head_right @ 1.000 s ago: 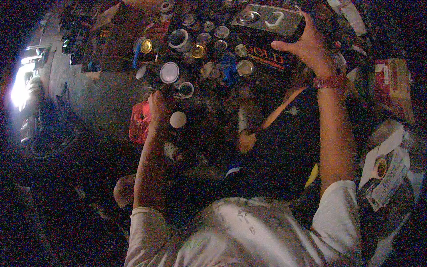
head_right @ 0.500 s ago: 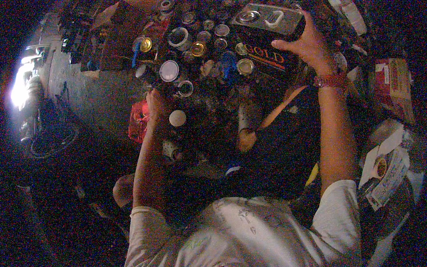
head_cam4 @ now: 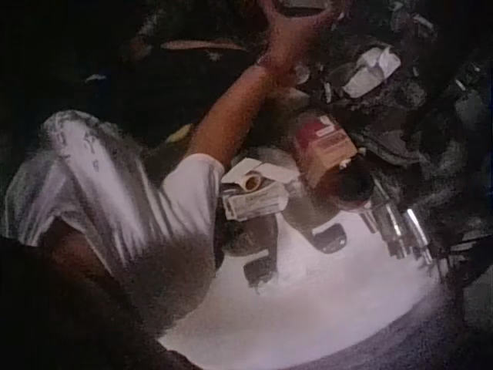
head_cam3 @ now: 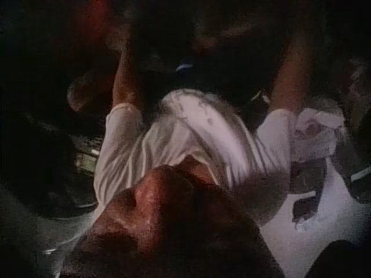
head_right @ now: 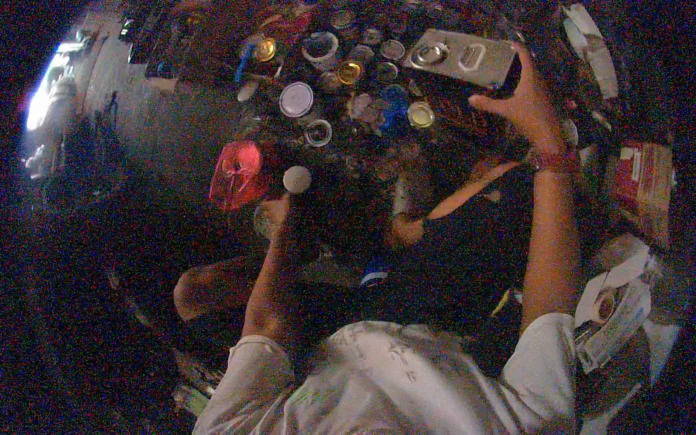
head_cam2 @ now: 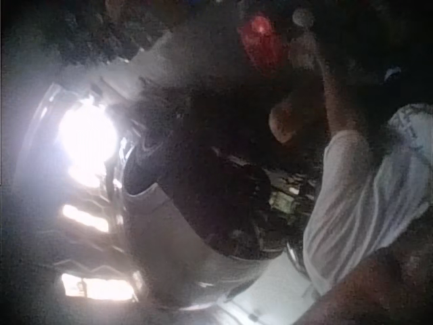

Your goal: The person uses a spray gun to apply paint to a car part, then walks to a cluttered area and sits on the floor. They open a paint can, pour paint into the spray gun cup, and handle a blue plastic bag.

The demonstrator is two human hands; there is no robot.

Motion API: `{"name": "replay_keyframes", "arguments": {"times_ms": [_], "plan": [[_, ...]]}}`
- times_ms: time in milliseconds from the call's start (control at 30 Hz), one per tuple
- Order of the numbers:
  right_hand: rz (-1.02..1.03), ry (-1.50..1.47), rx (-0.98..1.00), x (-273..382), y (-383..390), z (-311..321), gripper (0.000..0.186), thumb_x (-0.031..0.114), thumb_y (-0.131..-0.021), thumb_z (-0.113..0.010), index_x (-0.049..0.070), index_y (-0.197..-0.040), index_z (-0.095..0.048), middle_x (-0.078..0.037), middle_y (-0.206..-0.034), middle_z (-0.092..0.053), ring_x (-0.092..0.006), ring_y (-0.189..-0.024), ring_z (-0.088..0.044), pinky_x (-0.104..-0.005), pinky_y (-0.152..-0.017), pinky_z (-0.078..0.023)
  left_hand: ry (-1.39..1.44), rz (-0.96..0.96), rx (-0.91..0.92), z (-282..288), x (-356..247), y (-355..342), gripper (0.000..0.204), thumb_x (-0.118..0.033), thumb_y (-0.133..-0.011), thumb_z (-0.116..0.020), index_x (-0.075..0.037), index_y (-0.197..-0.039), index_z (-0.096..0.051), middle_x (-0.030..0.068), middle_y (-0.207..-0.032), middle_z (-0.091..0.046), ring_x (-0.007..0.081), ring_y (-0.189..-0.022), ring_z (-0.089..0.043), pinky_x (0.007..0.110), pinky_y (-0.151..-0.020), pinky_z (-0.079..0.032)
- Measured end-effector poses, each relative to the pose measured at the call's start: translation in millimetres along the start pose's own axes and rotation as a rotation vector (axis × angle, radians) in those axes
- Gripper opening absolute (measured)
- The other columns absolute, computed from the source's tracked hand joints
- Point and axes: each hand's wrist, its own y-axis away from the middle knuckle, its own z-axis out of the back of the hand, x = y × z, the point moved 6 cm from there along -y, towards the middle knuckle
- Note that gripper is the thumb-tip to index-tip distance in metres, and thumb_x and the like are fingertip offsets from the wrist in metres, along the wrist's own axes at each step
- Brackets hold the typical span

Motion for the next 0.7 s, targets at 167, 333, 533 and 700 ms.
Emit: {"name": "replay_keyframes", "arguments": {"times_ms": [167,333,533,700], "plan": [[0.068,-0.106,0.144,10,3,-19,0.109,0.031,-0.067,-0.096,0.008,-0.154,-0.036,-0.016,-0.144,-0.056,-0.0279,-0.134,-0.053,-0.0401,-0.115,-0.039,0.064,-0.122,0.208,-103,90,-32,0.085,-0.05,-0.085,-0.072,0.006,-0.141,-0.041,0.0261,-0.128,-0.06,0.0416,-0.118,-0.059,0.051,-0.1,-0.047],[-0.092,-0.186,0.163,5,5,-5,0.104,0.03,-0.067,-0.097,0.008,-0.151,-0.039,-0.014,-0.144,-0.056,-0.0276,-0.132,-0.054,-0.0401,-0.113,-0.04,0.098,-0.288,0.38,-151,117,-75,0.069,-0.046,-0.091,-0.068,0.002,-0.137,-0.05,0.0203,-0.108,-0.067,0.0369,-0.103,-0.066,0.048,-0.091,-0.051],[-0.249,-0.2,0.009,-67,24,8,0.109,0.035,-0.063,-0.099,0.005,-0.149,-0.039,-0.017,-0.142,-0.055,-0.0308,-0.131,-0.054,-0.0427,-0.113,-0.041,0.45,-0.06,0.548,-146,109,-39,0.057,-0.039,-0.094,-0.069,-0.002,-0.135,-0.055,0.015,-0.103,-0.071,0.0275,-0.096,-0.069,0.04,-0.084,-0.054],[-0.43,-0.026,-0.099,-115,49,-30,0.108,0.039,-0.063,-0.099,0.001,-0.148,-0.043,-0.016,-0.14,-0.056,-0.0286,-0.126,-0.056,-0.0414,-0.108,-0.044,0.851,-0.357,0.689,-91,38,-5,0.057,-0.031,-0.092,-0.075,-0.003,-0.138,-0.056,0.0107,-0.115,-0.071,0.0177,-0.101,-0.066,0.032,-0.085,-0.053]]}}
